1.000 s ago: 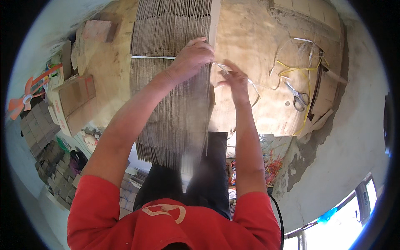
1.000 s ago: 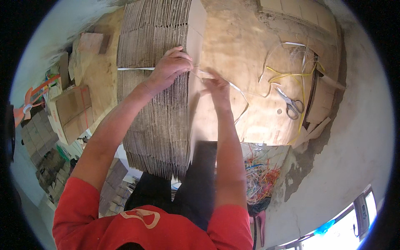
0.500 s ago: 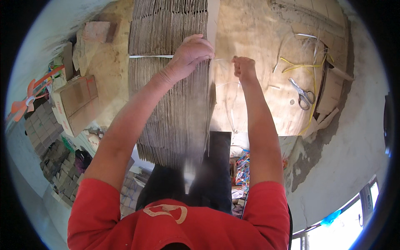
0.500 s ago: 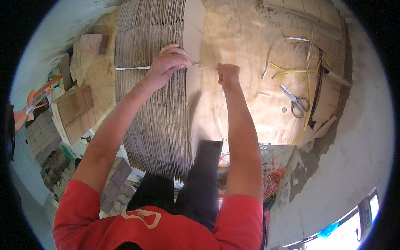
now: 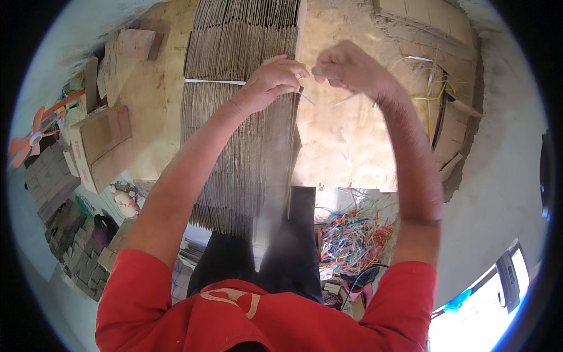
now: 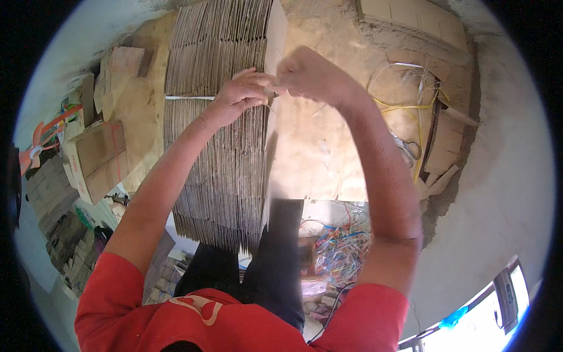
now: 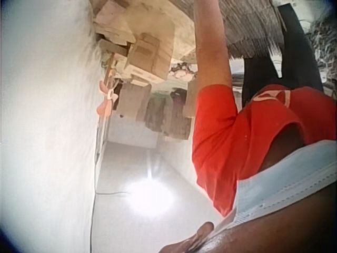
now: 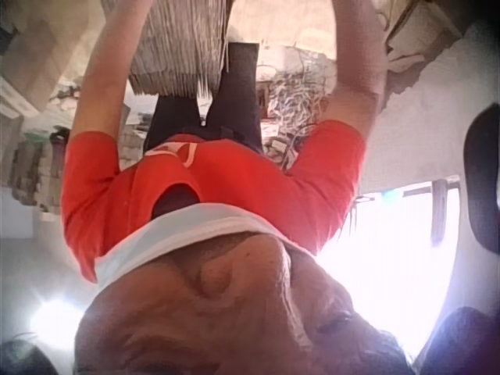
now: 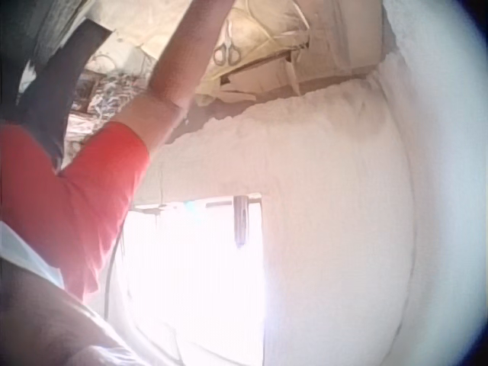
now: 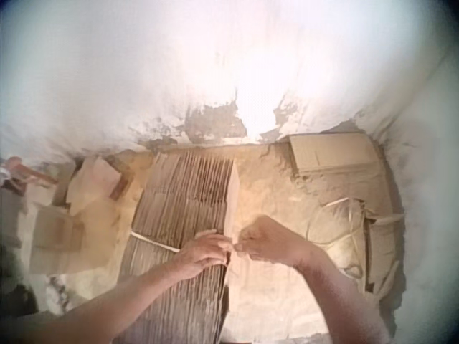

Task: The person stacks flat cardboard sheets on a table, aligns them, and ties the bundle with white plastic straps. They then move to a pile of colorful straps, select and tie additional straps, and place the finished bundle aside.

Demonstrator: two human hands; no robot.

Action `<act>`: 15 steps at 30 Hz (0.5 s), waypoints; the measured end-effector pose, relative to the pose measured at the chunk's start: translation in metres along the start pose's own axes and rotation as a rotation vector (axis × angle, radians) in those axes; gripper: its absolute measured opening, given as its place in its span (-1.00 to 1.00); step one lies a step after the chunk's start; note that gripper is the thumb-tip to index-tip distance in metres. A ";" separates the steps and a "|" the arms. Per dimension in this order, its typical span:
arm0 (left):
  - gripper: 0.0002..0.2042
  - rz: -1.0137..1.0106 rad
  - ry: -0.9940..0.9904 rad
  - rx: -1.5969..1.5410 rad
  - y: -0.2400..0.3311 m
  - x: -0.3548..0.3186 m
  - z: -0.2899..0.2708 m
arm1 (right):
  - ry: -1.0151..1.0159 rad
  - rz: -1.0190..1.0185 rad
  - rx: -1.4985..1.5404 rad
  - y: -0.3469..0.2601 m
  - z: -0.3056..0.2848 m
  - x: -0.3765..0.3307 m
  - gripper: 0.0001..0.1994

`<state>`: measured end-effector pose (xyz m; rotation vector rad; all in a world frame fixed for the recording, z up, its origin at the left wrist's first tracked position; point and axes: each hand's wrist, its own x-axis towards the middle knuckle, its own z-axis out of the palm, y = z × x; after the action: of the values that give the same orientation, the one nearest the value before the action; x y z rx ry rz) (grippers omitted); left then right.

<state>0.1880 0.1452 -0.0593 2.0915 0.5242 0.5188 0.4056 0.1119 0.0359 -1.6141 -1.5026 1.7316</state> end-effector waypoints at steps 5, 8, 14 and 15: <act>-0.95 -0.290 -0.032 -0.317 0.014 -0.001 -0.004 | -0.297 -0.197 -0.837 -0.082 0.004 0.025 -0.85; -0.96 -0.384 0.066 -0.639 0.018 -0.005 -0.004 | -0.152 -0.441 -1.081 -0.105 0.026 0.028 -0.88; -0.93 -0.332 0.194 -0.619 0.016 -0.010 -0.001 | 0.229 -0.889 -1.382 -0.113 0.034 0.038 -0.89; -0.93 -0.270 0.227 -0.629 0.011 -0.014 0.000 | 0.406 -1.035 -1.348 -0.104 0.025 0.035 -0.88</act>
<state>0.1785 0.1325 -0.0527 1.3498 0.6611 0.6641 0.3322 0.1691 0.0994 -0.9587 -2.6737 -0.2855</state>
